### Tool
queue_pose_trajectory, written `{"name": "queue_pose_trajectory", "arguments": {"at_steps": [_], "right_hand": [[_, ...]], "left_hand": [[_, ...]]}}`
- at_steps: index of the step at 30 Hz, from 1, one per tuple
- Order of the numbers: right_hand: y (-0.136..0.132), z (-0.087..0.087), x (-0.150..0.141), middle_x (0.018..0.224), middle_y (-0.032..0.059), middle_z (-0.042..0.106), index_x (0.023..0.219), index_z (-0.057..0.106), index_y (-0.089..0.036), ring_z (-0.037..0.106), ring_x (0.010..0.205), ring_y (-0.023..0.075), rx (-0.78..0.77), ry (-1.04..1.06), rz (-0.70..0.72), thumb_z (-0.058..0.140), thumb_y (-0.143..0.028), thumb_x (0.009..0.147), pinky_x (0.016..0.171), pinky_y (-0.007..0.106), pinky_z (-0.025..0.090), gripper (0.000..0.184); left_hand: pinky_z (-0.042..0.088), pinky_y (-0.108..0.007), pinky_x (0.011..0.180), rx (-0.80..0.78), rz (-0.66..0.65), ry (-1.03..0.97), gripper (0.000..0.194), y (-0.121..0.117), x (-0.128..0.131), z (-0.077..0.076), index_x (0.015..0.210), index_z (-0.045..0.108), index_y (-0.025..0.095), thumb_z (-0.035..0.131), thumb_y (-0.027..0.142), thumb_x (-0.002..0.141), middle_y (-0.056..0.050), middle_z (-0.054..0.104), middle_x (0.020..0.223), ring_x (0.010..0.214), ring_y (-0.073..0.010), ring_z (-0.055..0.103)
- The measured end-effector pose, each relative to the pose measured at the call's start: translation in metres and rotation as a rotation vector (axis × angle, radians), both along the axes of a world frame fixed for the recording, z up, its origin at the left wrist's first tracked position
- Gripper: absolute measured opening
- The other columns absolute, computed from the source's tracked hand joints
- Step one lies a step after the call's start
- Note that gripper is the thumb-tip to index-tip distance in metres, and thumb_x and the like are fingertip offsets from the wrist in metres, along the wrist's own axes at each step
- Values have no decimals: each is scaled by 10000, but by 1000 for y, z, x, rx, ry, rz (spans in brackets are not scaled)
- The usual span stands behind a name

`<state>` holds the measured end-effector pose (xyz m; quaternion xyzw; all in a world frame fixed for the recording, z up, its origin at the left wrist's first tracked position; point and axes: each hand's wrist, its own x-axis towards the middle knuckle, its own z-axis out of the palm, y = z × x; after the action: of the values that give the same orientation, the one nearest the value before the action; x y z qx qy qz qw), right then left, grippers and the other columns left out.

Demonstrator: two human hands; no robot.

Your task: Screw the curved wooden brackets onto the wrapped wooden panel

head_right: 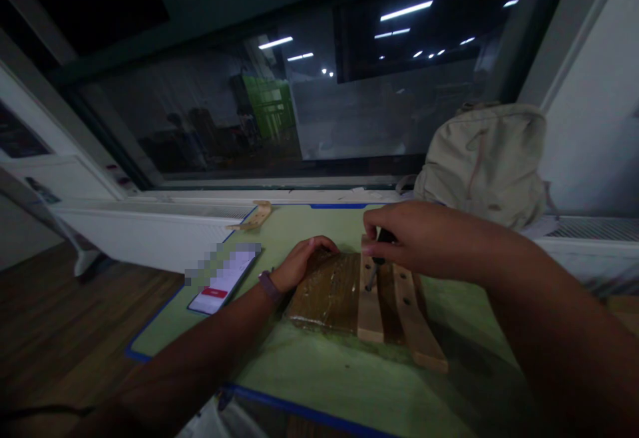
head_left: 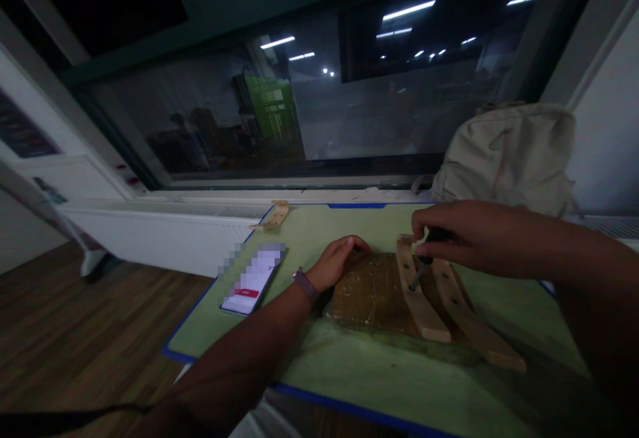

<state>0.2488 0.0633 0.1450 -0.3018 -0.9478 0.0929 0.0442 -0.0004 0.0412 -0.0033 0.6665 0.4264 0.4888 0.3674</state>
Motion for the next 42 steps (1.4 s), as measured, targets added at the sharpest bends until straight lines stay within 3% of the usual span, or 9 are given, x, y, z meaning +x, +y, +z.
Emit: {"name": "queue_pose_trajectory", "arguments": {"at_steps": [7,13,18,22,29,34,37,39,42], "right_hand": [[-9,2,0,900,64,676,834,614,-203,633,811,213,-86,82,146,557,-188,828,691,294,447,60],[-12,4,-11,668,24,631,721,622,-206,569,600,170,67,-36,-109,577,-414,888,555,271,314,270],[-12,4,-2,1011,74,674,1009,624,-189,631,865,206,-71,72,113,639,-292,845,716,285,435,194],[-18,10,-5,910,43,680,890,635,-185,617,840,177,-109,64,228,590,-165,850,715,262,414,63],[-20,8,-14,633,19,606,718,637,-189,510,580,148,185,-63,-89,563,-362,905,566,271,265,265],[-17,11,1,1023,81,667,1008,611,-169,613,848,181,-88,30,144,642,-258,851,691,259,415,184],[-17,13,0,1012,75,668,946,616,-164,610,888,178,-113,31,234,604,-156,849,738,261,432,98],[-17,12,-5,916,56,679,871,639,-169,606,830,171,-35,24,173,608,-192,865,696,255,407,38],[-15,11,-10,730,44,648,763,655,-168,558,656,156,144,-45,-51,593,-355,906,587,260,322,243]], "left_hand": [[472,-406,946,12,8,15,700,-1,0,2,872,699,150,345,753,914,-100,713,901,932,-270,633],[468,-399,942,4,9,10,707,-2,1,3,875,701,150,350,763,905,-96,705,895,920,-265,630],[463,-398,938,-8,17,2,673,-4,1,5,868,702,161,382,752,905,-87,706,899,931,-268,622],[462,-392,931,-32,7,-16,653,-5,1,4,883,702,163,392,737,910,-85,709,909,927,-267,626],[447,-388,952,-36,2,-16,635,-5,-1,3,902,702,161,401,720,918,-85,703,937,964,-269,617],[448,-391,946,-27,9,-1,630,-4,-1,5,887,700,164,404,719,917,-82,707,923,949,-269,615],[454,-386,938,-28,13,10,611,-5,-1,5,894,702,164,406,698,929,-82,708,927,947,-266,616],[457,-386,937,-30,11,14,613,-5,-1,5,902,703,163,402,696,931,-83,707,928,948,-266,619],[459,-389,944,-29,12,20,626,-4,-1,4,904,700,166,388,708,929,-86,707,936,958,-269,623]]}}
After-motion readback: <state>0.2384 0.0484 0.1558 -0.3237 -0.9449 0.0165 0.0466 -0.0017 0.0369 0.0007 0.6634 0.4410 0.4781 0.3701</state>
